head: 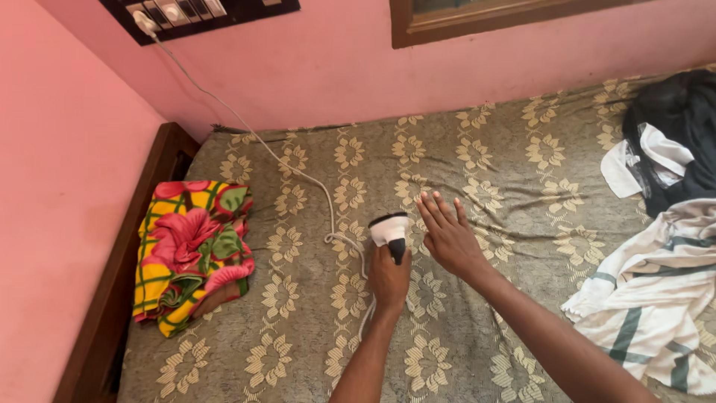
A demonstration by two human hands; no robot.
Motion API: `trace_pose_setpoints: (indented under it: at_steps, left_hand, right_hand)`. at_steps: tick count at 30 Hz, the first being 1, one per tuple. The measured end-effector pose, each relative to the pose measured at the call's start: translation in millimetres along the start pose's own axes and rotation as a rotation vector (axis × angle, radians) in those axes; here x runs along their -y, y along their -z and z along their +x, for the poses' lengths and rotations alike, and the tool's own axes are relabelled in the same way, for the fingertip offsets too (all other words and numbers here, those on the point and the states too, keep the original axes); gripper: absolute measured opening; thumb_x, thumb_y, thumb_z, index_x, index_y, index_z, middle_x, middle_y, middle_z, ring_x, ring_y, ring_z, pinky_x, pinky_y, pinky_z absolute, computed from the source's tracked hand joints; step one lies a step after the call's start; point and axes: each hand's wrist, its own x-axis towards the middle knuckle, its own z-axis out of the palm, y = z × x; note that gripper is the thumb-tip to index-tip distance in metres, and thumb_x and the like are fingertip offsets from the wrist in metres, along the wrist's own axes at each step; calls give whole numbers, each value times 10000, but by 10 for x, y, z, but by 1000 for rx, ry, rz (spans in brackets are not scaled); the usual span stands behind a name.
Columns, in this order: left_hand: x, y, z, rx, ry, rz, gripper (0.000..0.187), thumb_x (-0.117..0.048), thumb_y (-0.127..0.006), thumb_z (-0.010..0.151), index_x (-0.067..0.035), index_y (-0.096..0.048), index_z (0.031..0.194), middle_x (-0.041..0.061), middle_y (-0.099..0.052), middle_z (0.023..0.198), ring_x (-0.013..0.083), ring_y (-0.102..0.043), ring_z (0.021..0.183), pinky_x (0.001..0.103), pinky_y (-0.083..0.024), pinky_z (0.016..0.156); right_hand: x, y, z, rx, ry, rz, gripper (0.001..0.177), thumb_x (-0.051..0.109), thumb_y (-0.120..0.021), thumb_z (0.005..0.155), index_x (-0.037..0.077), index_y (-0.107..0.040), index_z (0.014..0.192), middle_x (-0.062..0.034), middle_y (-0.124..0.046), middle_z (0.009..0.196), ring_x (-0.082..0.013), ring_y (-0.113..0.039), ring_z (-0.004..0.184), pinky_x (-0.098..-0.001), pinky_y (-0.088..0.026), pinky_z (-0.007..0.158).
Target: The person irons a pair of black trousers on a floral-patterned bed sheet using a white iron, including plugging the iron into a wall socket and smoothing the fabric.
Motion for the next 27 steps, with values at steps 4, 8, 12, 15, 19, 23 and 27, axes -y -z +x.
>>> trace_pose_setpoints:
  at_steps: [4, 8, 12, 15, 19, 23, 27]
  left_hand:
    - [-70, 103, -8, 98, 185, -59, 370, -309, -745, 890, 8, -656, 1059, 159, -691, 1036, 317, -709, 944, 450, -558, 806]
    - [-273, 409, -29, 113, 204, -167, 368, -345, -714, 905, 11, -688, 994, 173, -711, 932, 338, -714, 859, 474, -549, 778]
    - [-526, 752, -142, 138, 159, -182, 393, -373, -709, 895, 20, -703, 888, 210, -725, 851, 367, -712, 802, 473, -539, 761]
    - [-688, 949, -273, 108, -22, -160, 407, -369, -704, 908, 36, -704, 876, 232, -723, 866, 405, -688, 818, 487, -515, 753]
    - [-923, 1239, -443, 133, -18, -150, 417, -382, -700, 899, 33, -702, 871, 221, -726, 849, 401, -699, 805, 482, -528, 750]
    - [-1130, 1479, -596, 183, 104, -147, 431, -405, -685, 899, 23, -723, 867, 213, -738, 825, 392, -729, 811, 468, -545, 758]
    - [-1229, 1664, -736, 176, 145, -95, 467, -422, -702, 904, 42, -741, 861, 222, -743, 800, 380, -736, 777, 457, -556, 737]
  right_hand:
    - [19, -1, -217, -195, 106, 85, 563, 318, -547, 1002, 75, -446, 1499, -120, -511, 1516, -259, -430, 1438, -491, -280, 1215]
    - [98, 106, -413, -234, 159, 129, 334, 215, -668, 1021, 87, -603, 1323, -77, -659, 1283, -219, -616, 1205, -396, -461, 1043]
    - [258, 499, -528, -324, 406, 250, 321, 246, -752, 892, 104, -700, 1175, -43, -665, 1082, -190, -624, 980, -365, -469, 864]
    - [383, 875, -637, -314, 511, 224, 263, 239, -744, 850, 123, -717, 1085, -20, -618, 989, -183, -598, 921, -356, -459, 817]
    - [514, 1236, -803, -337, 584, 142, 188, 215, -709, 833, 155, -725, 1011, 7, -557, 913, -163, -559, 855, -338, -450, 782]
    - [572, 1346, -957, -356, 604, 93, 151, 191, -702, 855, 115, -698, 986, 4, -585, 948, -158, -570, 845, -330, -461, 762]
    - [605, 1316, -1048, -386, 701, 79, 235, 110, -666, 820, 42, -671, 1045, -31, -593, 967, -169, -598, 855, -325, -511, 797]
